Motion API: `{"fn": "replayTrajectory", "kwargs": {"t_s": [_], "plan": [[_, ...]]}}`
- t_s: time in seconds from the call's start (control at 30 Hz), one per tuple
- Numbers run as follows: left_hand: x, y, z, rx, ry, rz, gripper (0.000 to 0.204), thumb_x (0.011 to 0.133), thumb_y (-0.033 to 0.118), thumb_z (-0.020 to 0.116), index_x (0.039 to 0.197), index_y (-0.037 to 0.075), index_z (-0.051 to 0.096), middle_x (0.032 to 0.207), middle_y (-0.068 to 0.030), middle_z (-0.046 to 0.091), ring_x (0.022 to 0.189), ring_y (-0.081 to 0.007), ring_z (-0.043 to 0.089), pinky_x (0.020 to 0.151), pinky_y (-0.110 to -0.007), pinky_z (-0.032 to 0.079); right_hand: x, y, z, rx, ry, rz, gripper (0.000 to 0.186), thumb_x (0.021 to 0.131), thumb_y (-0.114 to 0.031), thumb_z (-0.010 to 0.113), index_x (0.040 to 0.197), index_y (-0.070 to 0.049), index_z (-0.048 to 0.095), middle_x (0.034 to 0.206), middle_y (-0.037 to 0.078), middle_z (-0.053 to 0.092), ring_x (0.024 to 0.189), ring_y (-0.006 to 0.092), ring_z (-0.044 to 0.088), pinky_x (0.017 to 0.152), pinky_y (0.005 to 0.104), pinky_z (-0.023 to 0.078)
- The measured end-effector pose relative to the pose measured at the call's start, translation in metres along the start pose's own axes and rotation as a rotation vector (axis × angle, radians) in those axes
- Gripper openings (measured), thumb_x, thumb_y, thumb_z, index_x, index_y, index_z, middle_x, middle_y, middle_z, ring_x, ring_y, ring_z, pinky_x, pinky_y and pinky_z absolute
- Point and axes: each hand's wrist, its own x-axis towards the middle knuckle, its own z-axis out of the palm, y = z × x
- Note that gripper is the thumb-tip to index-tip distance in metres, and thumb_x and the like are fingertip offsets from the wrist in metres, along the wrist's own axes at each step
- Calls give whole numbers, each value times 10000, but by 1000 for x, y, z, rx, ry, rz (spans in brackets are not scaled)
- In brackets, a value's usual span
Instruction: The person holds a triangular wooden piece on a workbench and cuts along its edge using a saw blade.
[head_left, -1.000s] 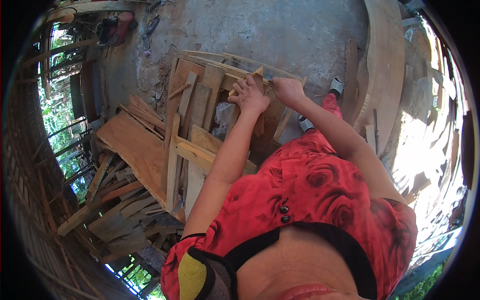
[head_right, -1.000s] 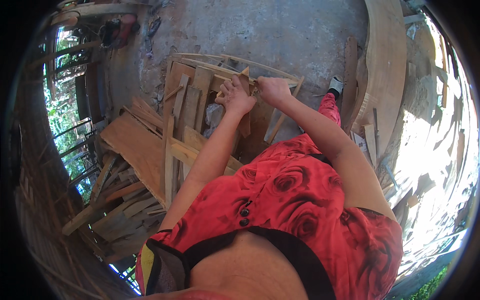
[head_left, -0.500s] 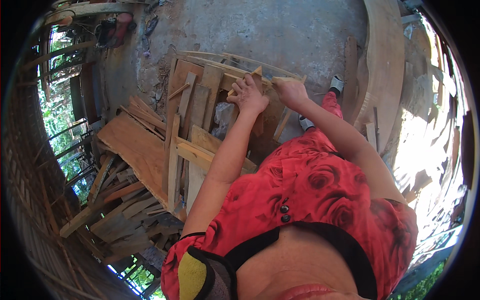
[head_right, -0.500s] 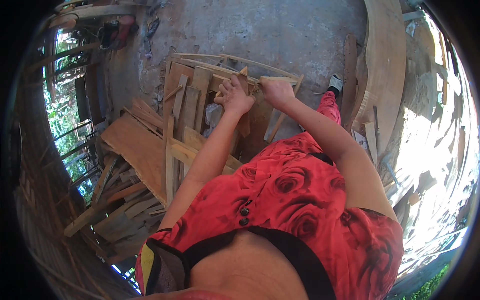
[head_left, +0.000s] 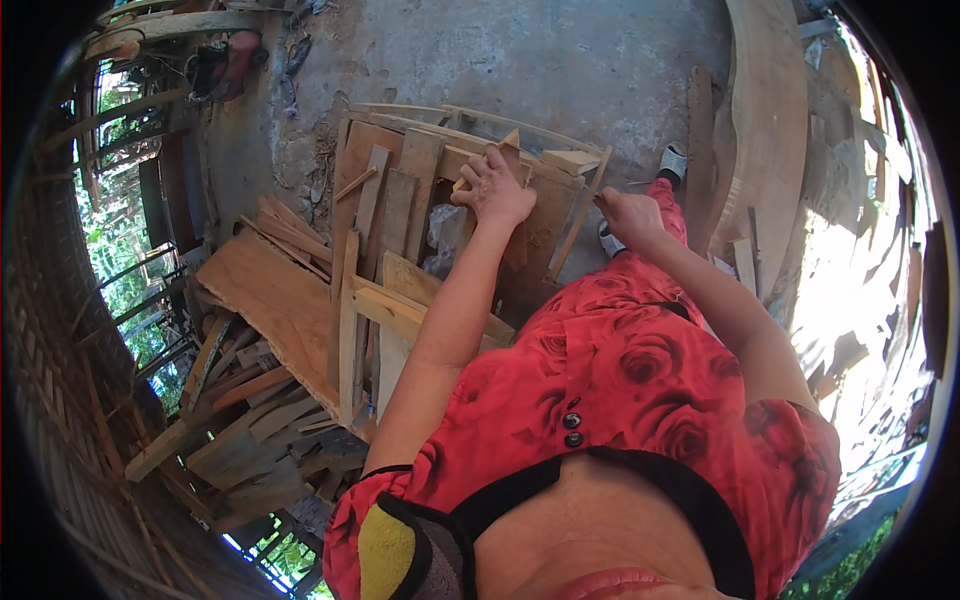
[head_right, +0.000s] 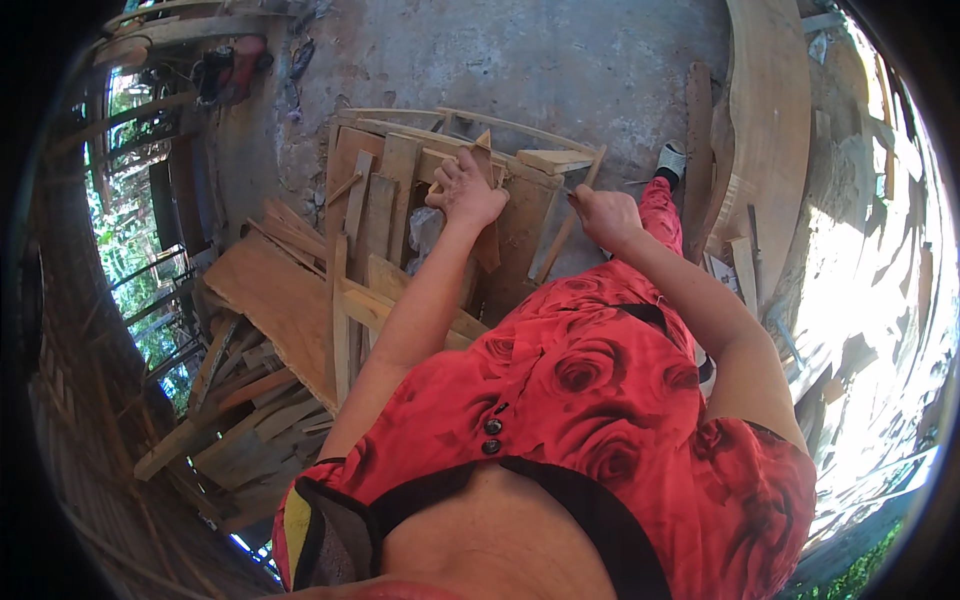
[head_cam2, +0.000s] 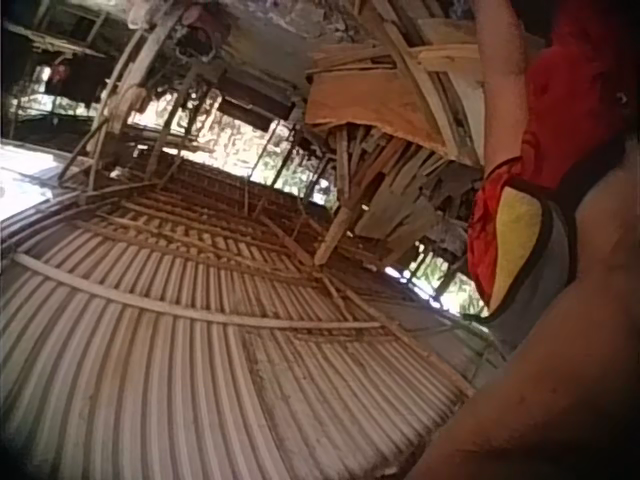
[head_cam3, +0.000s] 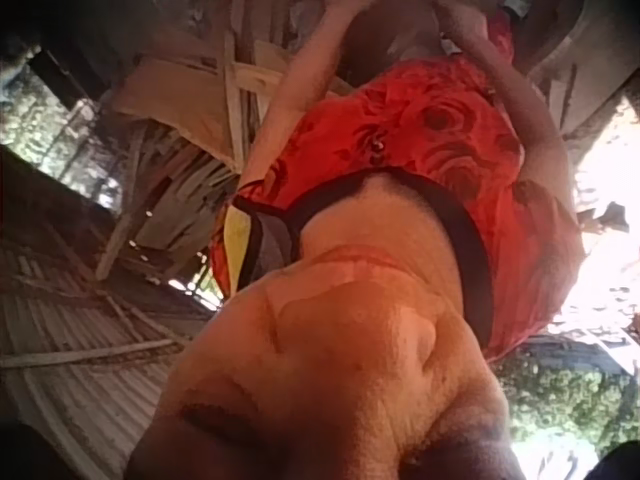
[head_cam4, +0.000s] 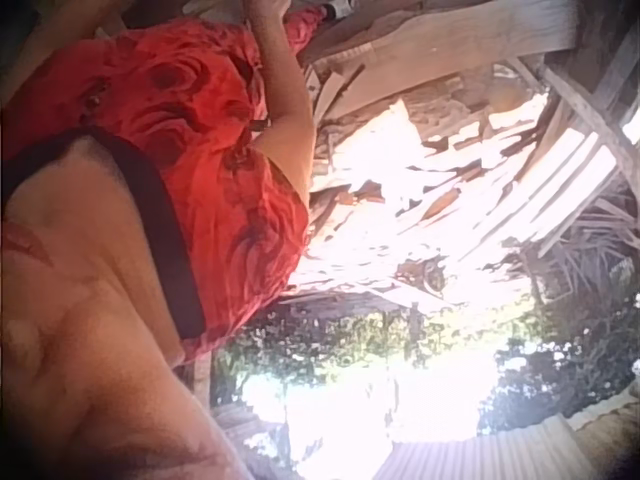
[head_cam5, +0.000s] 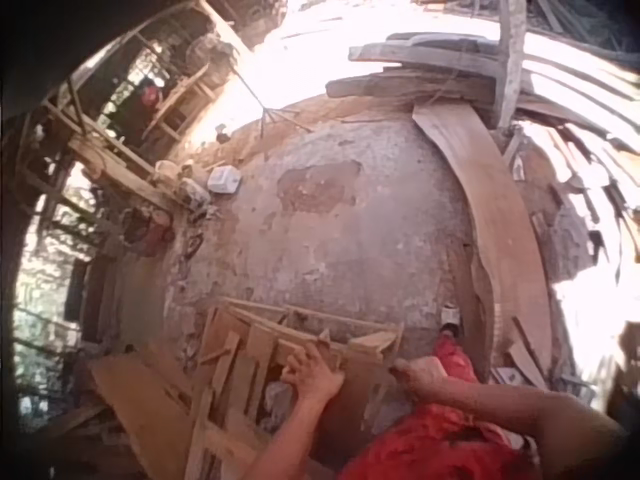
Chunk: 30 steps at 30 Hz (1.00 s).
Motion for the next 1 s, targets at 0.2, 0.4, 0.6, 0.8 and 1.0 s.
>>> {"fn": "replayTrajectory", "kwargs": {"t_s": [0.2,0.4,0.6,0.8,1.0], "plan": [[-1,1,0,0,16,11,944,619,339,742,1360,93,211,1303,-172,340,1255,-345,303,879,-608,309,83,-57,5,22,25,-75,245,889,-288,492,915,-66,591,743,195,631,716,364,630,617,482,478],[0,-1,2,0,26,-3,939,620,343,740,1358,92,216,1300,-170,345,1252,-341,309,876,-608,310,30,-23,0,-17,-35,-10,220,892,-274,482,935,-87,590,724,174,636,691,356,631,597,482,477],[1,-1,2,10,27,1,940,622,354,739,1358,93,215,1300,-169,348,1255,-344,306,875,-607,309,-20,7,-2,-12,-26,5,268,924,-339,453,938,-102,577,666,164,621,630,357,620,551,483,463],[-2,1,-2,22,-10,-4,950,628,363,738,1365,92,203,1309,-171,338,1251,-350,305,874,-601,311,45,-38,-5,8,-34,-17,254,896,-291,486,903,-62,595,736,181,636,704,364,631,614,481,484],[0,2,4,-9,51,27,820,631,317,705,1284,90,264,1267,-172,346,1219,-333,308,841,-629,312,74,-46,12,59,74,-102,216,859,-241,503,890,-57,613,781,186,646,736,361,638,641,471,493]]}}
